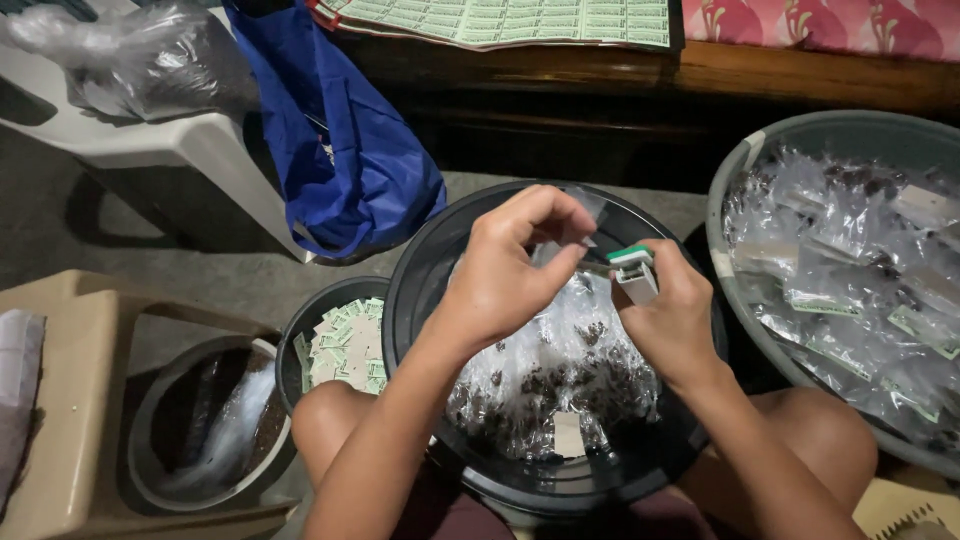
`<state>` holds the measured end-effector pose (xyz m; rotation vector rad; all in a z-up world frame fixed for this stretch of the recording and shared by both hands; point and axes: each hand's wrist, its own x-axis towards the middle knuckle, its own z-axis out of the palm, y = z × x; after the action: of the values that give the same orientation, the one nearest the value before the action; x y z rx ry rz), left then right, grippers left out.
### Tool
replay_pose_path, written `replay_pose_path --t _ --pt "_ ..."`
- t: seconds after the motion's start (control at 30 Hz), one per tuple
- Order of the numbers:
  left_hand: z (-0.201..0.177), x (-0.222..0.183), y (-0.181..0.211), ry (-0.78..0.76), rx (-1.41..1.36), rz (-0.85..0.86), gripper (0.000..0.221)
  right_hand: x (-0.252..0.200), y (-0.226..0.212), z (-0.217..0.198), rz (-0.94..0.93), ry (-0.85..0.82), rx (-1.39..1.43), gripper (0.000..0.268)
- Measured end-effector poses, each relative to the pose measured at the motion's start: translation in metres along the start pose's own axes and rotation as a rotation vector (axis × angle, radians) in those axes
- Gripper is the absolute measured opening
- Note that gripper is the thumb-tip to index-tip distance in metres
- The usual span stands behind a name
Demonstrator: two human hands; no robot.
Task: Stapling paper labels onto small plastic bags containing metal clips for retail packaging.
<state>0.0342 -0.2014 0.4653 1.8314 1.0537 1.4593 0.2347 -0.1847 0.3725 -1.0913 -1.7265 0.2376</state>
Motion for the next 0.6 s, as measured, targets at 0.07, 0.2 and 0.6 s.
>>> replay_pose_path --t 0.07,0.2,0.6 --pt "0.003 -0.003 -0.002 -0.011 -0.037 0.011 0.024 0.002 -0.009 -0.001 0.004 0.012 0.030 0.026" --pt "0.000 -0.010 0.008 -0.133 0.024 0.018 0.026 0.011 -0.025 -0.007 0.055 0.032 0.098 0.028" --pt "0.016 -0.036 -0.038 0.050 0.109 0.038 0.040 0.023 -0.048 -0.034 0.128 -0.174 0.296 0.028"
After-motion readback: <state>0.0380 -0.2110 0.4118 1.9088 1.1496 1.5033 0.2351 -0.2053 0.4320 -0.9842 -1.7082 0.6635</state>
